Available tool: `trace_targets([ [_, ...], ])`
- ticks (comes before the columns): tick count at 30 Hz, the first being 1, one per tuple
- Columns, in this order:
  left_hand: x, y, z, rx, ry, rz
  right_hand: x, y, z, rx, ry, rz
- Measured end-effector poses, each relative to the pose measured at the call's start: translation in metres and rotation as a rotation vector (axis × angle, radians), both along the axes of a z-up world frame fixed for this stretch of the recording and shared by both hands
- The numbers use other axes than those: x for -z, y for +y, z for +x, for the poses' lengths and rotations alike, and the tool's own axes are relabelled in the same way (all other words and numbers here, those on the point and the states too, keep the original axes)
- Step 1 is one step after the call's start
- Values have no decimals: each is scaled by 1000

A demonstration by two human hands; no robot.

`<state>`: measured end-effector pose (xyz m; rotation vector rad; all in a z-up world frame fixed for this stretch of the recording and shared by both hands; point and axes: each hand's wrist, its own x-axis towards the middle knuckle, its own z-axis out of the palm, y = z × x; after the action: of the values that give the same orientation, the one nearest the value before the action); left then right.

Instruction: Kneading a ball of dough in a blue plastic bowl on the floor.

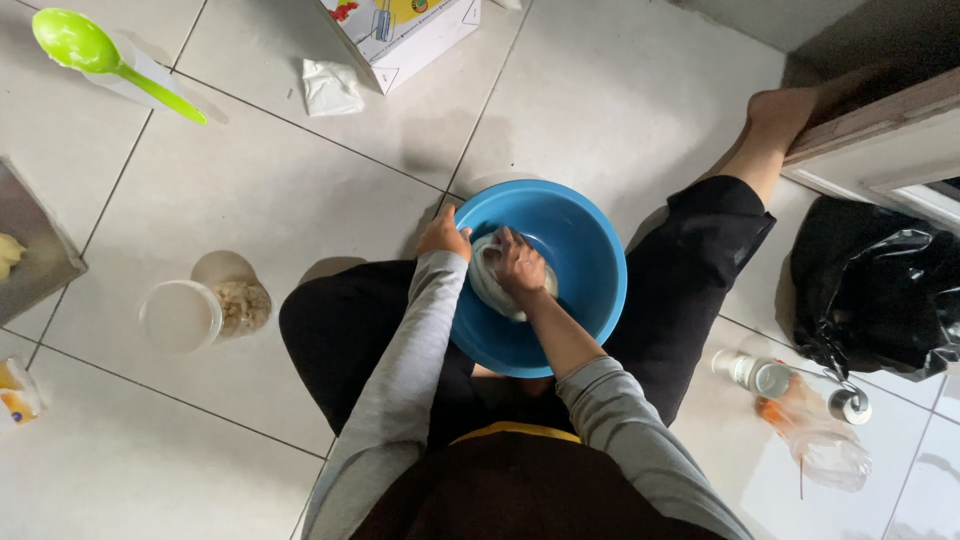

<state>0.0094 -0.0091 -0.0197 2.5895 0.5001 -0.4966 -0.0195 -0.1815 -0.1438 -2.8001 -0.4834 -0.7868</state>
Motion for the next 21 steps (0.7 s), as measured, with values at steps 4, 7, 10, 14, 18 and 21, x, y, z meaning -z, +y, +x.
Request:
trace_targets([
  [4, 7, 1, 2, -1, 9, -24, -58, -16, -18, -110, 462, 113],
  [7, 11, 2, 1, -10, -9, -29, -155, -34, -53, -358, 470, 202],
  [10, -1, -1, -2, -15, -41, -40, -207, -68, -73, -499, 621, 279],
  [14, -2, 0, 0, -16, -31, -54, -168, -104, -34, -244, 888, 660],
  [18, -2, 0, -3, -22, -38, -57, -63, -76, 41, -139, 857, 508],
  [21, 3, 2, -1, 1, -65, -48, 15, -19, 72, -386, -71, -530],
])
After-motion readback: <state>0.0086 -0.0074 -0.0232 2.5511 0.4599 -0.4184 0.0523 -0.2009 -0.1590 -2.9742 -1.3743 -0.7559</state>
